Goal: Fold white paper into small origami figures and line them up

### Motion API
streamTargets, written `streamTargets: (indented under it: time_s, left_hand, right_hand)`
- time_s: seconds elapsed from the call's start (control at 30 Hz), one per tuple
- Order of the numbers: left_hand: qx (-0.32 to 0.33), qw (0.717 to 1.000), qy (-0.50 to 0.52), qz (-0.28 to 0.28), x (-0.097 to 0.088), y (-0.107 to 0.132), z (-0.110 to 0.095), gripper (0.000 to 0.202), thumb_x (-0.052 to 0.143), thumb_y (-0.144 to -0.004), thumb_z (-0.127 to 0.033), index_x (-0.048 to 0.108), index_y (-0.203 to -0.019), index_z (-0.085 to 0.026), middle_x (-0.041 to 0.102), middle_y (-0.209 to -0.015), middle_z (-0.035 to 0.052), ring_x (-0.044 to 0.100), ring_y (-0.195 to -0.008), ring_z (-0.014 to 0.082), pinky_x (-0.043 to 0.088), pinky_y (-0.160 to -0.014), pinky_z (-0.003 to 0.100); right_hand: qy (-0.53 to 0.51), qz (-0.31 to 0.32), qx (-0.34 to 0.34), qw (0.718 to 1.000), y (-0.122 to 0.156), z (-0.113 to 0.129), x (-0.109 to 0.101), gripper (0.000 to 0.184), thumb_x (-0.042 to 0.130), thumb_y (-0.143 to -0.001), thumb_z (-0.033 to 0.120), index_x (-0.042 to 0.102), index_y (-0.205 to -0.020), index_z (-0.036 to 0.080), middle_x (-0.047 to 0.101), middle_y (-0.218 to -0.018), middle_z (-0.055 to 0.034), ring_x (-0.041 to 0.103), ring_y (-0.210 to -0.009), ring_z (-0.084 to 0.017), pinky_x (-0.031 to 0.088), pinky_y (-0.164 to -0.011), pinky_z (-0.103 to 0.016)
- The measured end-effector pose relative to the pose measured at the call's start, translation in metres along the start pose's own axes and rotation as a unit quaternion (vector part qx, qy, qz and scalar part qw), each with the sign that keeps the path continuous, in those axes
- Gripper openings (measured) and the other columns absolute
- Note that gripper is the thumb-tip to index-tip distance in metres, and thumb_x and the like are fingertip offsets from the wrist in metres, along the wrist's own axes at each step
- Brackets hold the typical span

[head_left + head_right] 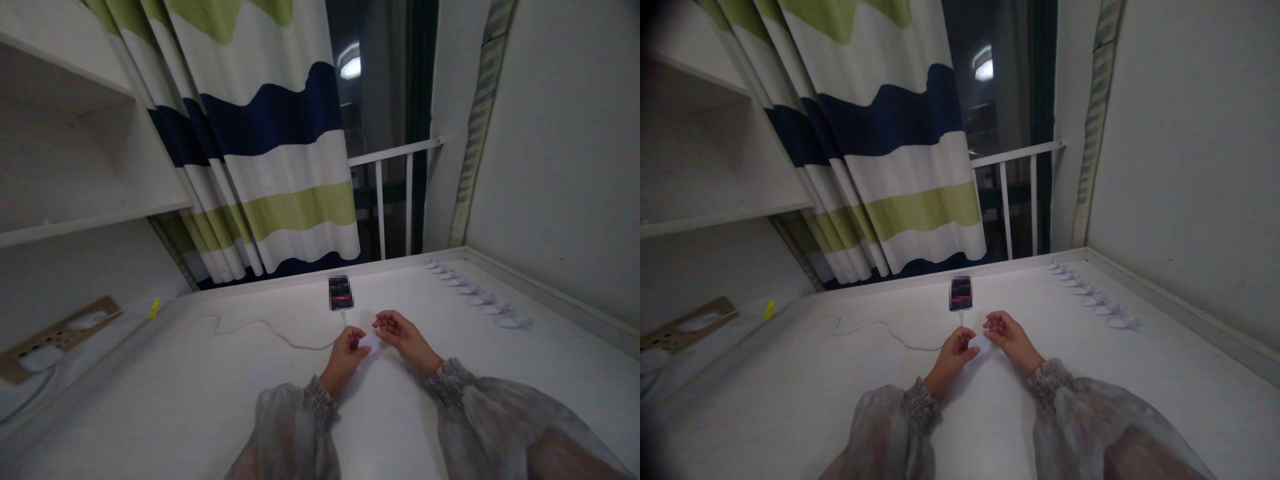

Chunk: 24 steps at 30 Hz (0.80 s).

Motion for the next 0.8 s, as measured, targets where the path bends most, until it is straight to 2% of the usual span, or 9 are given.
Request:
streamTargets:
  time_s: [0.1, 0.2, 0.27, 0.4, 0.6, 0.7, 0.8]
  left_hand:
    - [0.007, 0.991, 0.135, -0.011, 0.0, 0.001, -0.005, 0.034, 0.068, -0.056, -0.029, 0.051, -0.083, -0.015, 0.056, -0.077, 0.0009, 0.051, -0.068, 0.0102, 0.04, -0.066, 0.025]
    - [0.0, 0.98, 0.194, -0.045, -0.006, 0.002, -0.006, 0.032, 0.068, -0.056, -0.029, 0.052, -0.08, -0.015, 0.058, -0.076, 0.001, 0.053, -0.068, 0.01, 0.041, -0.068, 0.025]
    - [-0.009, 0.977, 0.204, -0.065, -0.009, 0.003, -0.005, 0.03, 0.068, -0.056, -0.028, 0.052, -0.077, -0.014, 0.058, -0.072, 0.0003, 0.054, -0.065, 0.0096, 0.041, -0.067, 0.024]
    - [-0.024, 0.975, 0.206, -0.072, -0.008, 0.005, -0.003, 0.031, 0.069, -0.055, -0.026, 0.048, -0.075, -0.015, 0.06, -0.07, 0.0005, 0.056, -0.065, 0.0108, 0.042, -0.066, 0.025]
    - [-0.024, 0.979, 0.198, -0.04, -0.001, 0.006, -0.006, 0.034, 0.069, -0.056, -0.023, 0.049, -0.082, -0.015, 0.061, -0.07, 0.001, 0.057, -0.065, 0.0121, 0.043, -0.068, 0.027]
    - [0.018, 0.994, 0.097, -0.055, -0.01, 0.005, -0.011, 0.025, 0.067, -0.059, -0.023, 0.052, -0.077, -0.015, 0.06, -0.073, 0.0013, 0.055, -0.07, 0.0128, 0.042, -0.07, 0.028]
    - [0.109, 0.986, -0.087, -0.091, -0.023, 0.007, -0.025, 0.022, 0.066, -0.062, -0.021, 0.057, -0.08, -0.016, 0.06, -0.083, 0.0032, 0.053, -0.082, 0.0149, 0.04, -0.078, 0.031]
  right_hand:
    - [-0.032, -0.034, 0.011, 0.999, -0.001, -0.001, -0.004, 0.039, 0.064, -0.061, 0.046, 0.049, -0.086, 0.019, 0.056, -0.083, -0.0033, 0.053, -0.081, -0.015, 0.042, -0.076, -0.032]
    - [-0.006, 0.01, 0.031, 0.999, 0.002, -0.006, 0.01, 0.039, 0.064, -0.058, 0.049, 0.05, -0.077, 0.018, 0.052, -0.073, 0.0002, 0.051, -0.07, -0.013, 0.042, -0.067, -0.028]
    - [0.021, 0.04, 0.03, 0.999, 0.005, -0.008, 0.021, 0.035, 0.063, -0.06, 0.048, 0.049, -0.071, 0.017, 0.047, -0.065, 0.0029, 0.046, -0.062, -0.011, 0.039, -0.06, -0.026]
    - [0.063, 0.038, 0.008, 0.997, 0.007, -0.007, 0.029, 0.029, 0.057, -0.067, 0.044, 0.046, -0.066, 0.017, 0.037, -0.059, 0.0053, 0.038, -0.056, -0.009, 0.033, -0.052, -0.023]
    - [0.158, 0.01, -0.042, 0.986, 0.01, 0.008, 0.022, 0.018, 0.052, -0.073, 0.035, 0.052, -0.071, 0.017, 0.045, -0.061, 0.0022, 0.044, -0.06, -0.012, 0.037, -0.057, -0.025]
    - [0.273, 0.024, -0.137, 0.952, 0.015, 0.026, 0.024, 0.014, 0.047, -0.078, 0.027, 0.056, -0.073, 0.017, 0.051, -0.068, -0.0019, 0.048, -0.067, -0.014, 0.039, -0.063, -0.027]
    - [0.412, 0.046, -0.262, 0.872, 0.024, 0.039, 0.033, 0.015, 0.044, -0.081, 0.019, 0.059, -0.078, 0.016, 0.056, -0.075, -0.0061, 0.049, -0.073, -0.017, 0.038, -0.068, -0.031]
Point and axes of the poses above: each hand's wrist, its own y-axis away from the middle knuckle, its own x-axis out of the palm, z = x × y, the point moved 8 cm from there along -y, towards the middle knuckle
